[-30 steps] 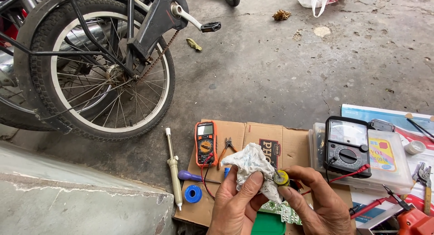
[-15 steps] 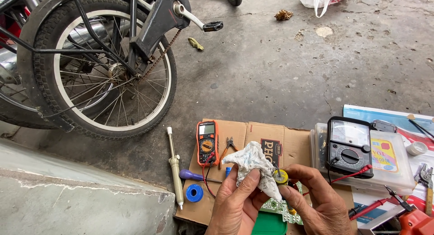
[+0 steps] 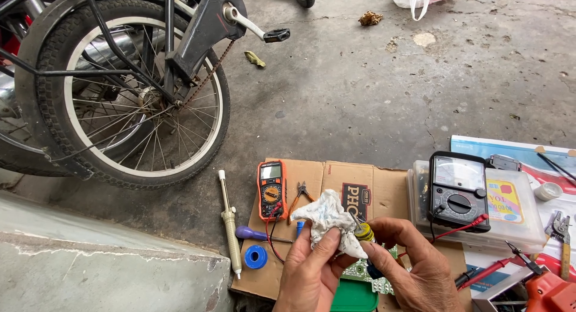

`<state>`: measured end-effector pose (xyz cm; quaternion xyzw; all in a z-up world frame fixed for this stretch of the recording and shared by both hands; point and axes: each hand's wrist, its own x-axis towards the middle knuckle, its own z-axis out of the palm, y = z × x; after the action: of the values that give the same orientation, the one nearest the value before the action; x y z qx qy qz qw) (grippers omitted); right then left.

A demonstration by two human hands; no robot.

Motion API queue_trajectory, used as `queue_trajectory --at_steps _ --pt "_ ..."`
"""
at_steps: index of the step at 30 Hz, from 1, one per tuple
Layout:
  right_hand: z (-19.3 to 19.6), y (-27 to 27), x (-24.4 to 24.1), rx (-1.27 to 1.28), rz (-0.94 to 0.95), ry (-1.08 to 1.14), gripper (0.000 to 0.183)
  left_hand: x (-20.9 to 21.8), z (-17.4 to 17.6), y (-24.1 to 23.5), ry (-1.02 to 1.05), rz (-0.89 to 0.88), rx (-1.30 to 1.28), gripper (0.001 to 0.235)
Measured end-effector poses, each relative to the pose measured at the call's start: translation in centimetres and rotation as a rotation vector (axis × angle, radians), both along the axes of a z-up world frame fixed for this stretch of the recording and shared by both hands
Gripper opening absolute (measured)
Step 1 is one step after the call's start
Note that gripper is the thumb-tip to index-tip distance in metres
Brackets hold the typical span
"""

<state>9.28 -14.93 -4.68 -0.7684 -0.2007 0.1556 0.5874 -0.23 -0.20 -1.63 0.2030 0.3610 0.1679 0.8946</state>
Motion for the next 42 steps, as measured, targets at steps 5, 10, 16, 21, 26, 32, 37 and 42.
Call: queue_trajectory --at_steps 5,10,16,21,26,32,37,42 --pt "-0.5 -0.2 -0.1 -0.048 -0.04 -0.031 0.031 -0.4 0.8 -0.2 0.03 -0.112 0.4 0.078" --pt "-1.0 -0.5 -0.5 -0.077 -0.039 -0.598 0.032 -0.3 -1.8 -1.0 0.213 -0.047 0.853 0.06" --pt "0.2 1.0 -1.1 0.082 -0.126 -0.974 0.028 -0.7 0.2 -2.1 0.167 0.048 0.992 0.061" --pt "-0.5 0.7 -0.6 0.053 -0.1 -1.091 0.028 -1.5 -0.3 -2.0 0.291 0.035 1.267 0.062" --pt "-3.1 -0.4 0.7 -0.083 0.004 -1.103 0.035 -1.5 -0.5 -1.6 0.317 0.036 1.405 0.058" --pt "-0.7 -0.2 -0.6 -0.103 -0.132 -0.601 0.033 -0.5 2.8 2.3 0.395 0.03 0.612 0.05" --pt "-1.1 -1.3 0.5 -0.094 -0.041 -0.195 0.042 -0.4 1.0 4.3 0.144 0.268 0.332 0.04" --pt "-0.5 -1.0 0.4 0.199 -0.058 0.12 0.039 -0.7 1.8 4.5 0.18 0.168 0.248 0.033"
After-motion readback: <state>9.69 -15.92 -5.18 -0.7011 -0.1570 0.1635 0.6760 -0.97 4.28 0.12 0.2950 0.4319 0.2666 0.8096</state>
